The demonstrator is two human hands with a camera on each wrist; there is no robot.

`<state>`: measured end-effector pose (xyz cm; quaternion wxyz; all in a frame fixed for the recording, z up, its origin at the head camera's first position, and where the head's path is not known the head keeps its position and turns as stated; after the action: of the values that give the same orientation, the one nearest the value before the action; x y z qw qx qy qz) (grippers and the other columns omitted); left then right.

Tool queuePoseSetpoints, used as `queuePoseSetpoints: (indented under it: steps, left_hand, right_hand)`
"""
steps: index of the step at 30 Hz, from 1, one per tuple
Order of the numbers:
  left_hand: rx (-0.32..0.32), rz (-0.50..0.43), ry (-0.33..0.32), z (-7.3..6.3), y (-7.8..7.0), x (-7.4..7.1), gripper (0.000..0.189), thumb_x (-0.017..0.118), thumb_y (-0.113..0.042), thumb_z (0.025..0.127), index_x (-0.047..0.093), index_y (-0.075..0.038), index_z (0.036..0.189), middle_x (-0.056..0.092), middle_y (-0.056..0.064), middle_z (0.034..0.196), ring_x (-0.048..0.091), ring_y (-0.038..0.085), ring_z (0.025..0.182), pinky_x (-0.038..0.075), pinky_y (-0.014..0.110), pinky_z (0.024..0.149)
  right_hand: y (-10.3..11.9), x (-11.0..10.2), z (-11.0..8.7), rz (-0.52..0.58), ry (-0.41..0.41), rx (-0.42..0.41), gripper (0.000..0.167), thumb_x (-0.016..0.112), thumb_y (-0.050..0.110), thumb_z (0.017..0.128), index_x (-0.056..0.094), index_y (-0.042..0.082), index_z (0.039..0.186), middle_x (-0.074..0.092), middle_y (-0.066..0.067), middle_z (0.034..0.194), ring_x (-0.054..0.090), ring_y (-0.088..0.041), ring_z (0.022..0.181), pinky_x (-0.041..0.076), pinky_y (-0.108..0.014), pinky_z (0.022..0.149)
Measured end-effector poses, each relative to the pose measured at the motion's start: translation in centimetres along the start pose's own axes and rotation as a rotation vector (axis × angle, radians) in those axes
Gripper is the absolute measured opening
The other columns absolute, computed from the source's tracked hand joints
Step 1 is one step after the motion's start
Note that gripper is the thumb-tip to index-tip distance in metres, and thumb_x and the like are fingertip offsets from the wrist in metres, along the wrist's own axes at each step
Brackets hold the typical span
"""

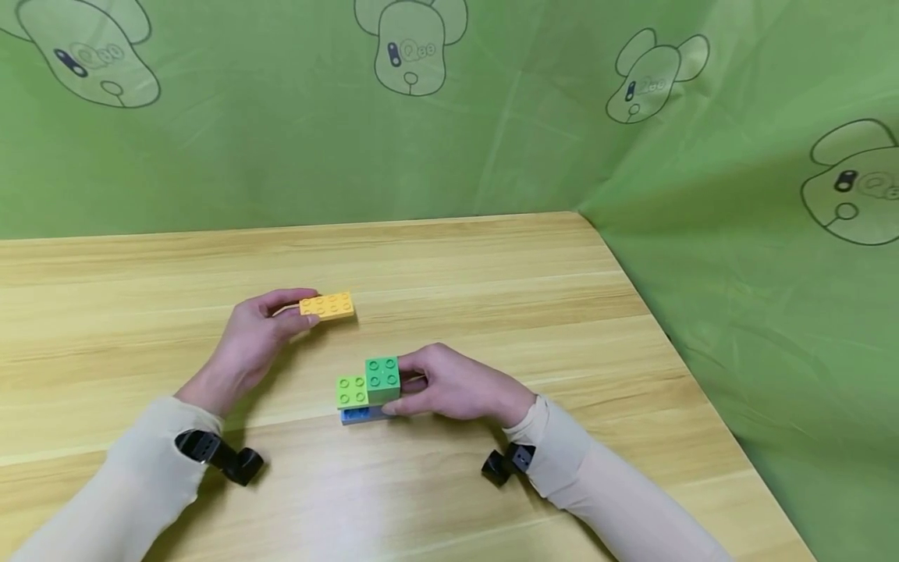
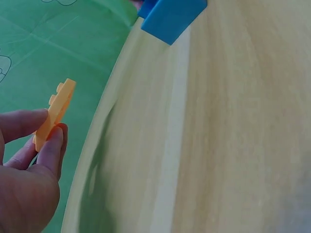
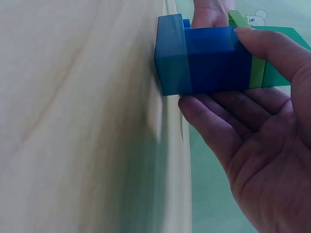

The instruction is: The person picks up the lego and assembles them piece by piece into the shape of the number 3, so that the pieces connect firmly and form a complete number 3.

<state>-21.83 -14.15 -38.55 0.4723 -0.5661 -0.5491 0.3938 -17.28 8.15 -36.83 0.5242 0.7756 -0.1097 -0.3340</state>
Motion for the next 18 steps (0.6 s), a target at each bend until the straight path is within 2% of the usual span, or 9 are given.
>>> queuePoseSetpoints:
  steps: [7,14,18]
  left_hand:
    - [0.024,-0.047,0.008,-0.3,-0.1,-0.2,0.053,0.069,0.002,0.088,0.050,0.006,0.137,0.051,0.016,0.131,0.059,0.014,0.109,0.050,0.025,0.093]
    - [0.050,0.008,0.041,-0.8,-0.8,-0.4,0.053,0.072,0.000,0.088,0.051,0.006,0.136,0.055,0.013,0.128,0.061,0.014,0.108,0.049,0.030,0.095]
    - [0.068,-0.011,0.051,-1.2,-1.2,-0.5,0.054,0.071,0.001,0.088,0.050,0.008,0.136,0.055,0.013,0.127,0.061,0.014,0.107,0.048,0.030,0.096]
  right_hand:
    - [0.0,0.1,-0.1,0.014,-0.001,0.000,0.035,0.077,0.014,0.087,0.067,0.000,0.117,0.071,-0.005,0.109,0.067,-0.012,0.100,0.053,-0.023,0.086]
    - [-0.1,0.1,-0.1,0.021,0.002,-0.010,0.036,0.077,0.014,0.087,0.066,-0.001,0.118,0.071,-0.003,0.108,0.067,-0.011,0.099,0.053,-0.023,0.086]
    - [-0.1,0.0,-0.1,0.017,-0.002,-0.006,0.036,0.077,0.014,0.087,0.067,-0.001,0.118,0.071,-0.001,0.107,0.067,-0.010,0.099,0.053,-0.023,0.086]
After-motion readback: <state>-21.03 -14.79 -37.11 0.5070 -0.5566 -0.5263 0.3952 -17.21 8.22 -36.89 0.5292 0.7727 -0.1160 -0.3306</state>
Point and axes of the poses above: each hand's wrist, its own z-axis towards the middle knuckle, its own x-axis out of the palm, y = z × x, the point moved 6 cm from there along z, towards the middle knuckle
